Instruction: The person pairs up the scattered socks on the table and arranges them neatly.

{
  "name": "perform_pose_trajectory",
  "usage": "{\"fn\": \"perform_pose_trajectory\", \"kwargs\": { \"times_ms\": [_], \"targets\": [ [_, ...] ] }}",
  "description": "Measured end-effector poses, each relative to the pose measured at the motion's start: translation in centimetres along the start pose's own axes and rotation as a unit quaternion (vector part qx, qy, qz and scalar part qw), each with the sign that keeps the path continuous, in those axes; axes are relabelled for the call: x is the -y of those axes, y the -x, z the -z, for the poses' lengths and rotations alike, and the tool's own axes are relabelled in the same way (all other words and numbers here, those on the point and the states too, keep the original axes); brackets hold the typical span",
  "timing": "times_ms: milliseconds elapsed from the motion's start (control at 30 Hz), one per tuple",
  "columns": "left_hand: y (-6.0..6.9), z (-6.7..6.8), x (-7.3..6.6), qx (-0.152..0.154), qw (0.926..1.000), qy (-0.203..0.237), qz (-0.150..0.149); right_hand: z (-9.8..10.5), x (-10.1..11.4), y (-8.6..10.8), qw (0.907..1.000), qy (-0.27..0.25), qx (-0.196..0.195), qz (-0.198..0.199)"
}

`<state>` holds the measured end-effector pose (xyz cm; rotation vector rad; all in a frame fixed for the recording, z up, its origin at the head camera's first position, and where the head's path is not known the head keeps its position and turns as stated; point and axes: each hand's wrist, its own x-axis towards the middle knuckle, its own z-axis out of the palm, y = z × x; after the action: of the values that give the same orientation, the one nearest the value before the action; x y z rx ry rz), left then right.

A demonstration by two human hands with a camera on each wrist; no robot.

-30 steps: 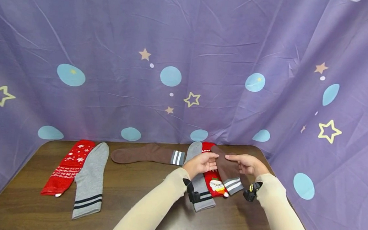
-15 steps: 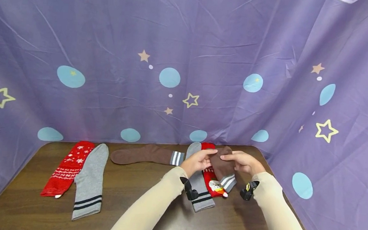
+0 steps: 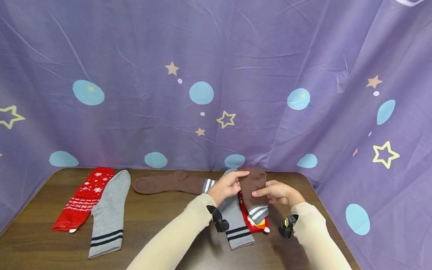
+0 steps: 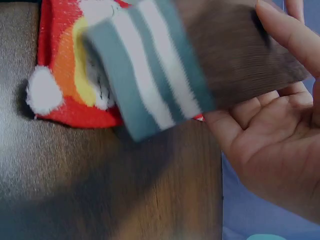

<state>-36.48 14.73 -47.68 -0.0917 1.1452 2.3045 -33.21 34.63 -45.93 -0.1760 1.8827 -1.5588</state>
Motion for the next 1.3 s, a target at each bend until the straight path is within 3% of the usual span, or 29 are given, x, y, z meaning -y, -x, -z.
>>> {"fn": "perform_pose_trajectory", "kwargs": {
  "times_ms": [300,600,933,1100,1300],
  "targets": [
    [0.5,0.7,-2.5,-0.02,0.999,0.034,-0.022,-0.7,0.9,-0.4,0.9998,0.008,0.015,0.012],
    [1.7,2.7,-5.3,-0.024,0.9982,0.038,-0.04,-1.5,1.7,-1.3,0.999,0.034,0.025,0.01],
    [3.2,6.0,-8.3,-0.058,0.9963,-0.018,-0.061,-2.2,2.0,-2.3,0.9986,0.052,0.007,-0.003],
    [4.0,7.7,-9.5,-0.075,0.9944,-0.023,-0.071,-2.4,2.2,-2.7,0.9988,0.049,0.009,0.002],
    [4.9,9.1,-10.7,-0.076,0.9932,-0.037,-0.08,-2.7,2.6,-3.1,0.9992,0.034,0.022,0.008]
  ]
}}
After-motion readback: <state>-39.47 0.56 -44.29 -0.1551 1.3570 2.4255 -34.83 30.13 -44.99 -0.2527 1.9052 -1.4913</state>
